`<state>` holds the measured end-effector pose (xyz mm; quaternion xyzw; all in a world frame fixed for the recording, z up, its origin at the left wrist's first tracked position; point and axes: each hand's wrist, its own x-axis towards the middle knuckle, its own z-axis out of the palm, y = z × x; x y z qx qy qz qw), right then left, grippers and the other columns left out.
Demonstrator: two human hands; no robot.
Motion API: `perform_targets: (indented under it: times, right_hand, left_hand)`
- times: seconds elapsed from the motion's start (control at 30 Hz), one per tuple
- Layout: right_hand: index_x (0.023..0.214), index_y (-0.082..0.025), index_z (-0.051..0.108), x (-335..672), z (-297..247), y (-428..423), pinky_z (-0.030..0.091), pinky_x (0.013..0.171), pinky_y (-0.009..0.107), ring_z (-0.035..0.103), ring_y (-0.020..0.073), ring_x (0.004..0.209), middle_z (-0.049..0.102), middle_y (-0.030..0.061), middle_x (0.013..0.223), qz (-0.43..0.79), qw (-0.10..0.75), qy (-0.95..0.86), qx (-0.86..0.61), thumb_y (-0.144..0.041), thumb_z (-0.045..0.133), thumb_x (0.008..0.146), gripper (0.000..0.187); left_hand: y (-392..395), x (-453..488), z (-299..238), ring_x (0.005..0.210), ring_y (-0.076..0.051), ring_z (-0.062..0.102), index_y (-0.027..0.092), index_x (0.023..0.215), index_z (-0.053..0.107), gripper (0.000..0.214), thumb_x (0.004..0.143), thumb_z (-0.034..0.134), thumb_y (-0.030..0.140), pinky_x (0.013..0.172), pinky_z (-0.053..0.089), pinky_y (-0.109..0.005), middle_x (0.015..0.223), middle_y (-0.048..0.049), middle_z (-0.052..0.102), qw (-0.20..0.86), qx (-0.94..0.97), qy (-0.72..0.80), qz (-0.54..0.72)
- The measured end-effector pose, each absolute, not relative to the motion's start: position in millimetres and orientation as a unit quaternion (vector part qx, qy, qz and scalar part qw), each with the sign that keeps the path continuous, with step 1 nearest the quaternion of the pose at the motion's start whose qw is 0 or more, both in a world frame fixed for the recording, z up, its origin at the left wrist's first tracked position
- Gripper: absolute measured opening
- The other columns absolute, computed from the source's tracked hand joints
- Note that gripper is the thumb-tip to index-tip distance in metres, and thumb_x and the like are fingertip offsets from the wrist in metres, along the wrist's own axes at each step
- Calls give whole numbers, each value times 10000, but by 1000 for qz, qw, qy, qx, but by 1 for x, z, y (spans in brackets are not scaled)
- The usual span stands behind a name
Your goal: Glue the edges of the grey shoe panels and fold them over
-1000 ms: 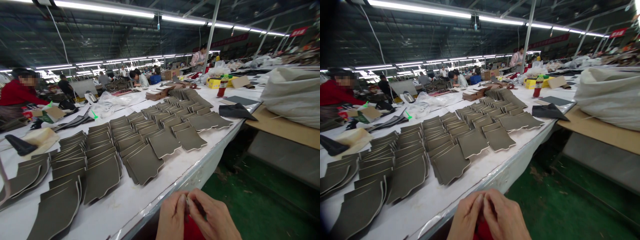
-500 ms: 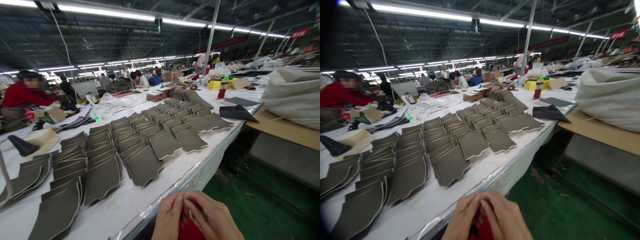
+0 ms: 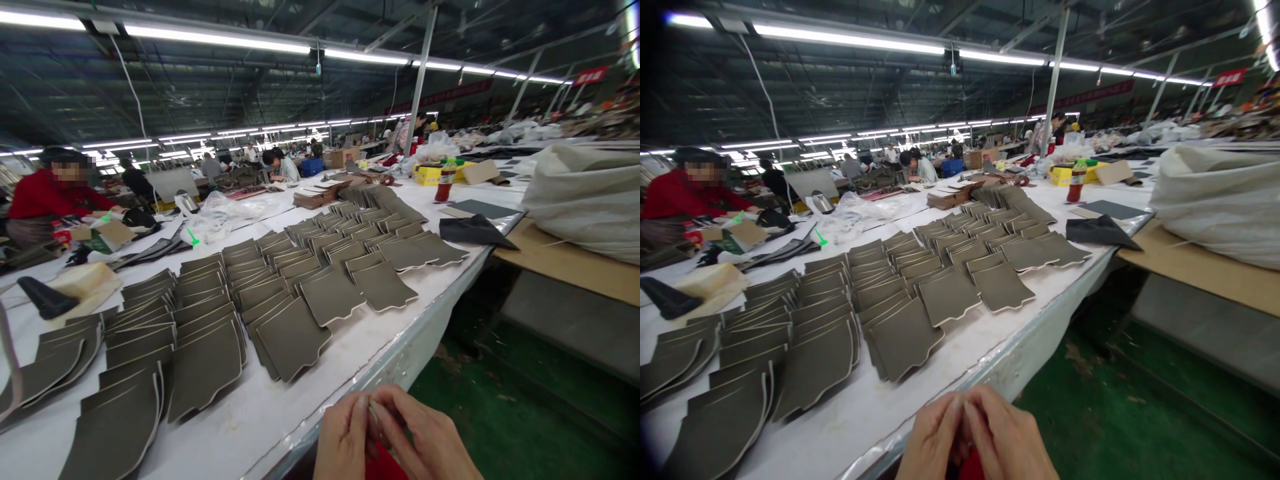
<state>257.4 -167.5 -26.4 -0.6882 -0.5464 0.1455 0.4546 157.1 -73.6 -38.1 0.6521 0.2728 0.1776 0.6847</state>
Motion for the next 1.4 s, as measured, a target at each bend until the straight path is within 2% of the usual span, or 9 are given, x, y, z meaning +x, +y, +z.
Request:
perform_targets:
  times: [0.1,0.23,0.43,0.67,0.87,1.07,1.27,1.4]
  right_hand:
    - [885,-259,541,256,-23,-168,477,587,162,612,94,588,636,-65,708,146,464,-540,-687,-272,399,1022,198]
    - [959,-268,582,255,-22,-170,511,671,152,667,100,706,690,-46,844,138,449,-554,-687,-240,430,1003,160]
    - [999,-253,578,256,-28,-171,540,719,196,703,140,798,704,2,928,82,416,-586,-691,-179,411,986,183]
    - [858,-233,509,256,-30,-174,514,637,219,662,140,680,645,-2,793,79,385,-580,-713,-199,387,991,183]
    - [795,-237,526,256,-33,-170,447,565,192,560,108,559,582,-50,682,79,436,-549,-709,-204,424,968,204]
    - [747,-216,561,256,-26,-169,426,555,214,525,128,571,539,-38,639,194,459,-479,-723,-288,444,961,253]
    - [766,-194,602,259,-25,-167,434,517,222,542,132,525,582,-20,616,327,595,-364,-637,-445,568,931,302]
    - [761,-190,637,264,-22,-169,449,544,230,555,141,546,583,-14,611,319,637,-327,-621,-491,644,888,327]
  left_hand:
    - [-73,155,-35,518,-128,410,193,644,516,621,832,429,778,513,320,-252,560,29,445,694,641,274,178]
    - [-76,153,-35,559,-143,434,187,693,570,610,835,442,766,541,345,-257,591,24,458,692,637,283,190]
    - [-78,153,-44,693,-184,535,179,818,671,516,970,374,572,654,403,-270,731,-36,618,596,714,284,233]
    - [-77,154,-49,818,-219,612,188,961,715,457,996,367,483,749,431,-292,908,-81,705,557,748,276,233]
    - [-75,155,-49,821,-212,597,183,925,712,452,993,371,472,760,430,-291,880,-71,682,586,738,262,207]
    - [-72,155,-51,725,-181,500,168,808,666,478,985,362,492,573,348,-256,702,-25,527,611,726,264,174]
    - [-70,156,-48,568,-138,458,153,730,593,511,934,387,574,535,339,-260,634,-5,501,661,683,278,137]
    - [-71,156,-51,508,-114,451,113,807,639,602,864,461,685,501,344,-245,595,3,505,732,622,249,125]
